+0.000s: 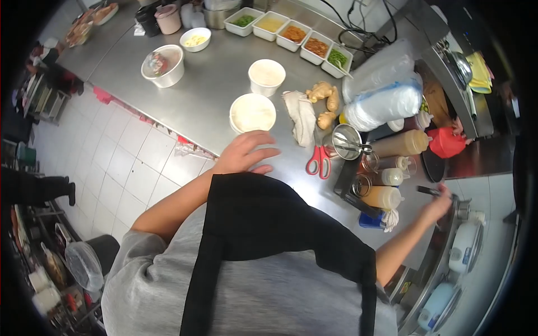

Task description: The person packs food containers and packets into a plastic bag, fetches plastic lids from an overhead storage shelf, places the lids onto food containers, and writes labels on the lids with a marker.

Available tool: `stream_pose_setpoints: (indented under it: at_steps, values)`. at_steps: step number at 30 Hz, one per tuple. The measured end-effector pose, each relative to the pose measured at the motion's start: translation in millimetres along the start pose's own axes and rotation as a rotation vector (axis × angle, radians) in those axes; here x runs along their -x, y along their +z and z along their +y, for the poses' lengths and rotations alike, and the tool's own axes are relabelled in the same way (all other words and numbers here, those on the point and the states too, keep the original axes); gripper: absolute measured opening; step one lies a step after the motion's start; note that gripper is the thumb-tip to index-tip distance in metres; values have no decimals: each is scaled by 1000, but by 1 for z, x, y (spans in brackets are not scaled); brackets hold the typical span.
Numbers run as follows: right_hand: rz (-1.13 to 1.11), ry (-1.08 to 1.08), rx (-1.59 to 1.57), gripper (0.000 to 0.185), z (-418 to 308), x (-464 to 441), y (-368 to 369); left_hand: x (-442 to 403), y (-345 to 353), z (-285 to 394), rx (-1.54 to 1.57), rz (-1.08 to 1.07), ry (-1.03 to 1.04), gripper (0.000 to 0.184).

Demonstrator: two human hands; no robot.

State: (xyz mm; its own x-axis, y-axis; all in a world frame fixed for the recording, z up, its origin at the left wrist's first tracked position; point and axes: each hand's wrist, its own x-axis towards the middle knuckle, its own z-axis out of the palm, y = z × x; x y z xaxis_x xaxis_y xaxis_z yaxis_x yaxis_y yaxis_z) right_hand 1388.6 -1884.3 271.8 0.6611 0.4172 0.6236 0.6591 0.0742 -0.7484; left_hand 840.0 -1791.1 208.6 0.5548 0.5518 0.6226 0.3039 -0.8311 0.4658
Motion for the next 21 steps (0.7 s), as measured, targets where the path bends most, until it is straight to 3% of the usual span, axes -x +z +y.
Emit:
stream_pose_setpoints:
  at_steps: [1, 3, 5, 7, 9, 12, 15, 18, 20, 21]
  values:
    - [-48, -1, -401, 30, -52, 1, 8, -9, -1, 5, 119, -8, -9, 36]
    - [-400, -1, -1011, 33, -141, 38, 35, -28, 4, 22, 322, -47, -96, 45]
    - [-772, -32, -1138, 33, -190, 91, 82, -48, 14, 42, 489, -50, -116, 48]
    - [-794, 33, -1201, 33, -222, 160, 131, -52, 21, 56, 428, -123, -120, 47]
    - [-836, 291, -1428, 28, -229, 198, 164, -43, 32, 54, 396, -114, -156, 38]
    - [-884, 432, -1464, 32, -243, 212, 182, -32, 18, 42, 296, -170, -250, 36]
    - [-1344, 226, -1547, 34, -249, 193, 187, -28, 5, 43, 550, -225, -263, 26]
    - [-1384, 273, -1701, 35, -251, 172, 206, -21, -19, 32, 924, -479, -481, 23]
    - [-1186, 451, -1954, 48, -251, 140, 215, 0, -19, 12, 1086, -676, -657, 24]
    - [-965, 599, -1760, 50, -261, 138, 221, 9, -22, 9, 818, -557, -620, 27]
